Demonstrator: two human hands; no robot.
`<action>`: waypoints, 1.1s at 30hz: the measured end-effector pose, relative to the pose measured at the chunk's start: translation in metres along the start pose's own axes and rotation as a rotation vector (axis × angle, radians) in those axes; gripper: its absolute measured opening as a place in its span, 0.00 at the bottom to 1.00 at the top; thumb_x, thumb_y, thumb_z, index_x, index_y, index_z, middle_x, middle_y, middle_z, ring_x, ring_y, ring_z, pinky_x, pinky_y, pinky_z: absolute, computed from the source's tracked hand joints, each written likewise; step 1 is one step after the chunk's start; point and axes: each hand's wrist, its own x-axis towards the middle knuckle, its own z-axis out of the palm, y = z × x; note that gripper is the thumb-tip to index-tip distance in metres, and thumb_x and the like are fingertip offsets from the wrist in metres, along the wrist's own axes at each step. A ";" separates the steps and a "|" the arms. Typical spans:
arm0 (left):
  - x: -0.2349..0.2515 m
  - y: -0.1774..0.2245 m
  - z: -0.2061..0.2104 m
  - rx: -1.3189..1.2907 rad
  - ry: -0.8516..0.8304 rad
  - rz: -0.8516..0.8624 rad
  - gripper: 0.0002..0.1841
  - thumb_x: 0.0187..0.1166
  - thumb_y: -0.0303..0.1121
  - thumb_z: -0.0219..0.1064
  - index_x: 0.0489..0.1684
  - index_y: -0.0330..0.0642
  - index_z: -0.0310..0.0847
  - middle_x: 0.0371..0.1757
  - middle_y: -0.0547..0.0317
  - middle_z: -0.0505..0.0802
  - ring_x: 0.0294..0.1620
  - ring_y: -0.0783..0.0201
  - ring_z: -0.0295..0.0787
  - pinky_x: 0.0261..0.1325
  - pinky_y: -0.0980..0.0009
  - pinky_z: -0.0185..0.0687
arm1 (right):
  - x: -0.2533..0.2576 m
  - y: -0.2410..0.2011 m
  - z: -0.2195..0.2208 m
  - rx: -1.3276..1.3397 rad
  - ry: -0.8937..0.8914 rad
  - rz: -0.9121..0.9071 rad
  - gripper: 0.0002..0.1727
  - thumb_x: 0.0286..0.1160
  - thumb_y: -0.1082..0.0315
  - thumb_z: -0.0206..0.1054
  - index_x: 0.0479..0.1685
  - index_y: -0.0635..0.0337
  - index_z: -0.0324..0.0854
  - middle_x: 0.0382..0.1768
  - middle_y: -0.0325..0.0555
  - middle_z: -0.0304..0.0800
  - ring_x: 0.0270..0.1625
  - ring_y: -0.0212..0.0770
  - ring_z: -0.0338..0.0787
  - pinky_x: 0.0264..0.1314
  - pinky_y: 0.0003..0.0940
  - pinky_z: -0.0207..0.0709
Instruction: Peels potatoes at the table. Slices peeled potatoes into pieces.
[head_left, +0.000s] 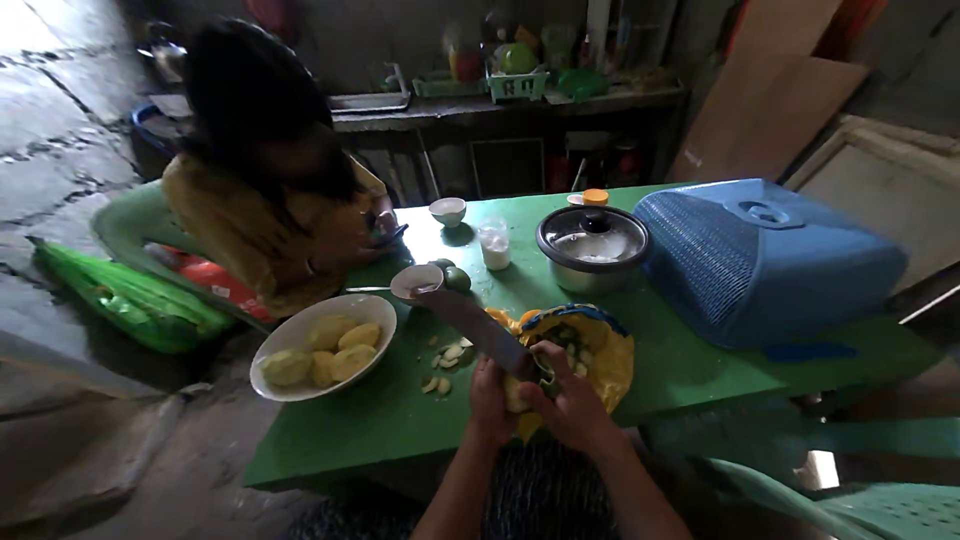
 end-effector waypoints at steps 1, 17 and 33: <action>0.001 0.001 0.000 0.003 -0.010 -0.005 0.17 0.90 0.33 0.37 0.61 0.41 0.70 0.41 0.57 0.92 0.40 0.66 0.92 0.44 0.66 0.91 | 0.001 -0.001 0.000 0.019 0.005 -0.004 0.40 0.82 0.35 0.57 0.81 0.57 0.67 0.41 0.49 0.93 0.36 0.47 0.93 0.34 0.54 0.87; 0.001 0.009 -0.005 -0.094 0.109 -0.053 0.16 0.89 0.39 0.44 0.47 0.40 0.76 0.35 0.52 0.90 0.33 0.60 0.91 0.36 0.64 0.90 | 0.015 -0.015 -0.003 0.708 -0.016 0.513 0.38 0.93 0.45 0.44 0.95 0.52 0.39 0.27 0.35 0.74 0.18 0.28 0.71 0.16 0.24 0.69; -0.009 0.027 0.009 -0.261 0.289 -0.068 0.20 0.93 0.47 0.47 0.65 0.40 0.66 0.48 0.46 0.88 0.44 0.54 0.92 0.47 0.59 0.93 | 0.004 -0.016 0.005 0.435 -0.006 0.223 0.53 0.82 0.33 0.51 0.94 0.62 0.39 0.41 0.40 0.84 0.30 0.29 0.80 0.31 0.31 0.80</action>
